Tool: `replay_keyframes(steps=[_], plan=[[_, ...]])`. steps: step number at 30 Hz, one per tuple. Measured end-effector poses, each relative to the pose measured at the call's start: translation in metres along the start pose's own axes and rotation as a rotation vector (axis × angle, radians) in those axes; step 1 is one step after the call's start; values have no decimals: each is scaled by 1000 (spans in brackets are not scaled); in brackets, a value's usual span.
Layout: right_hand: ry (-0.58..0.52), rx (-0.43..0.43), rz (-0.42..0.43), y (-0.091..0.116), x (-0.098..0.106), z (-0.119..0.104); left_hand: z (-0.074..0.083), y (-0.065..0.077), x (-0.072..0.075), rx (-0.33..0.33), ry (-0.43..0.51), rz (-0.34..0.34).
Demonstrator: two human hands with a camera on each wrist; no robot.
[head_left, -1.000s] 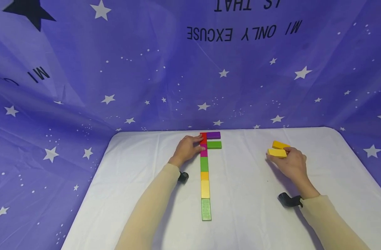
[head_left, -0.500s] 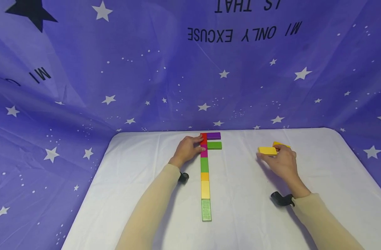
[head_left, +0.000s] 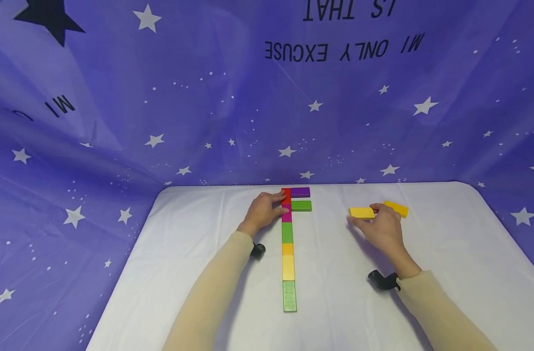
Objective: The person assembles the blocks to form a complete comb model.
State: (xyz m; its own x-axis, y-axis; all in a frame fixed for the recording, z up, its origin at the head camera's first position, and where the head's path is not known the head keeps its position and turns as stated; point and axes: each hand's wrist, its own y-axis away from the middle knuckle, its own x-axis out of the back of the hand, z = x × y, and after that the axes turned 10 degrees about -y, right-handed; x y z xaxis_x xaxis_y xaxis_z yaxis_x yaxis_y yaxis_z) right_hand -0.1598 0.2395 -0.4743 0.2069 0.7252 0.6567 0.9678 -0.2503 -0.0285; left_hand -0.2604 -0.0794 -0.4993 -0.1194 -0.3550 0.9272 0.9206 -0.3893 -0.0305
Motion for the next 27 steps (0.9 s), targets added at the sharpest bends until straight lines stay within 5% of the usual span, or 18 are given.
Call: replay_keyframes(steps=[27], plan=[[-31,13,-74,5,-60,-38,0,2,1,-19,15,17]])
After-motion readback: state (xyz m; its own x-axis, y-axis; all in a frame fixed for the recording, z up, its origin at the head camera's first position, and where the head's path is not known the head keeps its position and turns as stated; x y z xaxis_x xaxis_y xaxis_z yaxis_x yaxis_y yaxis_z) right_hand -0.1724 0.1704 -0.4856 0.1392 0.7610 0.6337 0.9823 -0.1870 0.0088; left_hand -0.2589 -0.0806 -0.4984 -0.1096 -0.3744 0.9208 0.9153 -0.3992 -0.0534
